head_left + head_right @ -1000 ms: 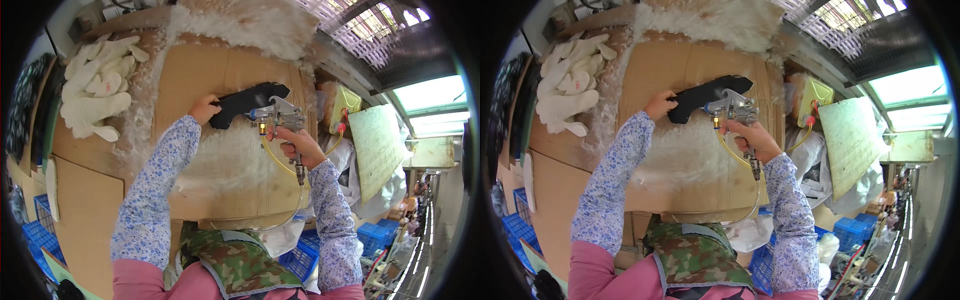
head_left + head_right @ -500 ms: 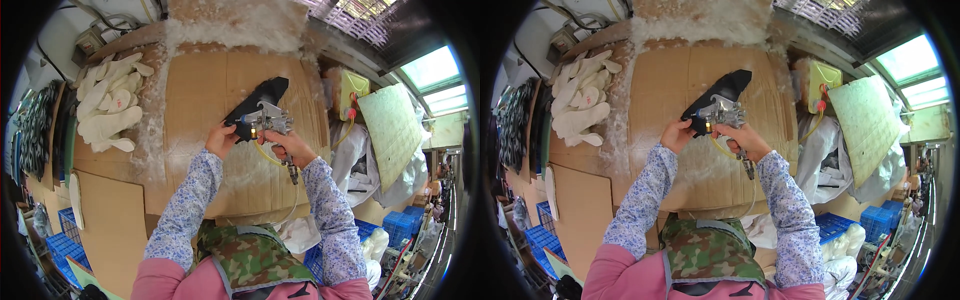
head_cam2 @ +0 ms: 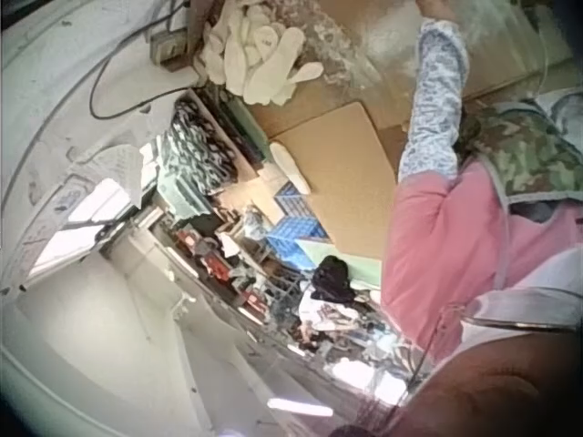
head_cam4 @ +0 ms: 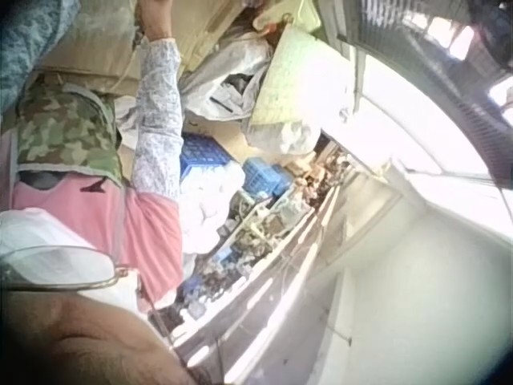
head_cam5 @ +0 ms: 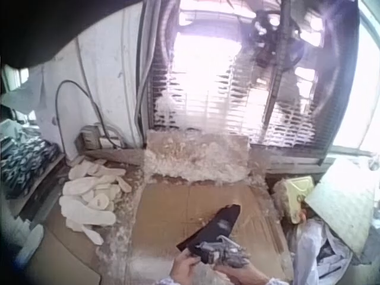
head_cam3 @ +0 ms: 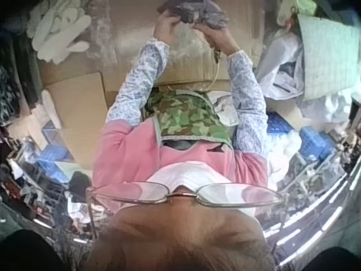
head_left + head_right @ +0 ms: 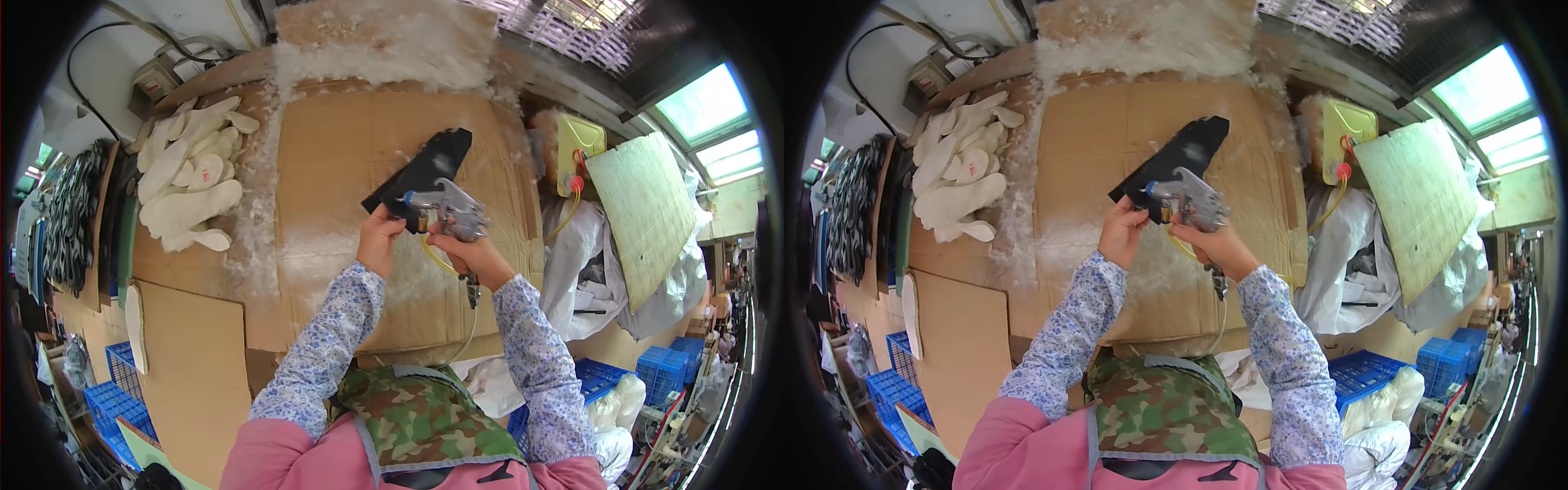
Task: The recorder uses a pneumatic spray gun to apply adhesive to black shoe components on a cardboard surface.
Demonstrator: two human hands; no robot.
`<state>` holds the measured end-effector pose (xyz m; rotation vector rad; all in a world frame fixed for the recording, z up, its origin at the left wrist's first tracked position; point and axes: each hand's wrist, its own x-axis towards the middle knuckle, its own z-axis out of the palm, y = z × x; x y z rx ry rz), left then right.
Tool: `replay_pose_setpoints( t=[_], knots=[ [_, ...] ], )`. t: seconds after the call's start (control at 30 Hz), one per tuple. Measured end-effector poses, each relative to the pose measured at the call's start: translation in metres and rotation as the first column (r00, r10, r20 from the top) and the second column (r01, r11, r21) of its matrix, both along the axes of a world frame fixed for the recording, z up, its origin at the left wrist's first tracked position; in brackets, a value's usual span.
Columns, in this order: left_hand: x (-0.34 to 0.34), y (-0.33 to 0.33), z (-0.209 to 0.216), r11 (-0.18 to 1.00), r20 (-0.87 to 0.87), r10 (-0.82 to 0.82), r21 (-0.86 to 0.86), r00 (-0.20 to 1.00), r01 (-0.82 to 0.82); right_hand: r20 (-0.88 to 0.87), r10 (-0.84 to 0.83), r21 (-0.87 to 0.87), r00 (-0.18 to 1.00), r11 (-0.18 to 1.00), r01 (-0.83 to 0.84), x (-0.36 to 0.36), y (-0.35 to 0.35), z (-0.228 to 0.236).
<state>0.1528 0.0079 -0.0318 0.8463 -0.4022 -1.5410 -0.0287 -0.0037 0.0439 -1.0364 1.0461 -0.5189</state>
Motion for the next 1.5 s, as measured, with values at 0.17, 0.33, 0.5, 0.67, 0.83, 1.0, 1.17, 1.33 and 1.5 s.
replay_pose_setpoints(
  t=[0.17, 0.33, 0.5, 0.67, 0.83, 1.0, 1.17, 1.33, 1.5],
  knots=[
    [-0.014, 0.012, 0.016, 0.998, 0.111, 0.008, -0.062, 0.994, -0.001, 0.074, -0.093, 0.059, 0.993, 0.994, 0.088, -0.018, 0.017, 0.004],
    [-0.029, 0.025, 0.033, 0.995, 0.193, 0.076, -0.083, 0.978, -0.061, 0.076, -0.116, 0.056, 0.99, 0.992, 0.112, -0.026, 0.031, 0.006],
    [-0.037, 0.04, 0.048, 0.996, 0.199, 0.071, -0.07, 0.977, -0.058, 0.038, -0.129, 0.019, 0.991, 0.992, 0.128, -0.036, 0.048, 0.009],
    [-0.044, 0.059, 0.063, 0.993, 0.061, 0.059, -0.11, 0.996, -0.052, 0.099, -0.149, 0.034, 0.984, 0.989, 0.146, -0.055, 0.069, 0.012],
    [-0.047, 0.078, 0.074, 0.972, 0.185, 0.072, -0.234, 0.98, -0.027, 0.051, -0.184, 0.011, 0.982, 0.983, 0.183, -0.066, 0.093, 0.023],
    [-0.052, 0.081, 0.077, 0.955, 0.228, 0.135, -0.288, 0.964, -0.066, 0.019, -0.269, -0.093, 0.963, 0.958, 0.27, -0.061, 0.118, 0.022],
    [-0.053, 0.093, 0.078, 0.921, 0.235, 0.03, -0.384, 0.971, 0.064, -0.131, -0.325, -0.265, 0.937, 0.922, 0.283, -0.06, 0.132, 0.035],
    [-0.049, 0.102, 0.093, 0.879, 0.313, -0.058, -0.434, 0.948, 0.197, -0.081, -0.343, -0.52, 0.936, 0.816, 0.255, -0.069, 0.143, 0.032],
    [-0.032, 0.11, 0.098, 0.857, 0.474, -0.116, -0.397, 0.873, 0.329, -0.291, -0.276, -0.762, 0.916, 0.646, -0.048, -0.065, 0.147, 0.045]
  ],
)
